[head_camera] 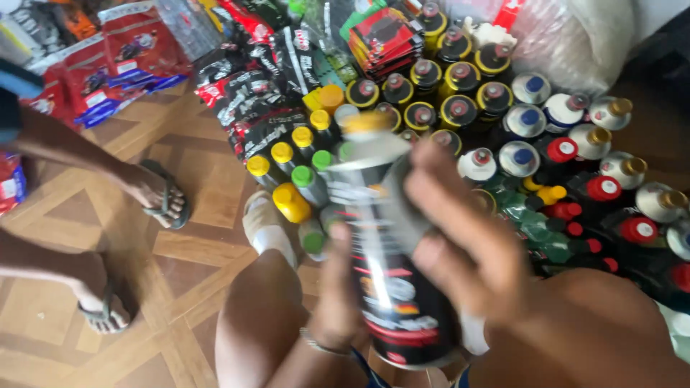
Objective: Wiping down and organizing various automotive fluid bottles and spray cans on the floor.
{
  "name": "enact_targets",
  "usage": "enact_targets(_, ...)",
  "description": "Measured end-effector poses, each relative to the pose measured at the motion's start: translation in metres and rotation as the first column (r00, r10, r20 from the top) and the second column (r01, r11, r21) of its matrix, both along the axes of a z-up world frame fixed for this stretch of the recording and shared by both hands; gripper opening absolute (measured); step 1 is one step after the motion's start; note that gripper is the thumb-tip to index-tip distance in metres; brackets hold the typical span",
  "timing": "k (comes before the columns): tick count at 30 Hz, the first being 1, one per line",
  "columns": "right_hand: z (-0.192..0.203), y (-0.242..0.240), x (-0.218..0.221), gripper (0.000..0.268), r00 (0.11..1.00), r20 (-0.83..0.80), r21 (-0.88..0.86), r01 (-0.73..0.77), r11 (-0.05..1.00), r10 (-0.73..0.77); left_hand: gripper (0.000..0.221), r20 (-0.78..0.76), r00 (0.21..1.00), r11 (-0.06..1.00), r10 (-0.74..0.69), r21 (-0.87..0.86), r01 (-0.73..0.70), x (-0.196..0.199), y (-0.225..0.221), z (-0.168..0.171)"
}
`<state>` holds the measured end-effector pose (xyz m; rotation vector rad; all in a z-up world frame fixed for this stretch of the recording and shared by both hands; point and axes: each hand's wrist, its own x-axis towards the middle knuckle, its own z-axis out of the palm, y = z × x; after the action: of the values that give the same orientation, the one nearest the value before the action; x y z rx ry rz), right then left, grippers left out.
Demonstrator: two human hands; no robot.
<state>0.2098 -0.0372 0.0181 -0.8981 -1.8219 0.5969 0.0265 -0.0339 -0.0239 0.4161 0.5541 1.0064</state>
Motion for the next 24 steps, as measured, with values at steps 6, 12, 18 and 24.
enact_targets(6,-0.004,0.016,0.000,0.043,0.975,0.007,0.040,0.224,0.974,-0.224,0.078,0.038,0.986,0.987,-0.160,0.017,0.160,0.007,-0.002,-0.018)
enact_targets(12,0.005,-0.016,-0.027,0.027,0.931,0.359,0.305,-0.186,0.934,0.068,0.070,-0.041,0.994,0.983,0.098,0.159,-0.090,-0.012,0.023,0.002)
enact_targets(18,0.010,0.011,0.003,0.026,0.940,0.336,0.362,-0.182,0.914,0.054,0.074,-0.138,0.988,0.954,0.076,0.297,-0.032,-0.007,0.014,0.014)
enact_targets(24,0.004,0.021,0.016,0.020,0.988,-0.031,0.120,0.157,0.980,-0.154,0.074,-0.031,0.995,0.986,-0.099,0.128,0.102,0.004,0.002,0.000)
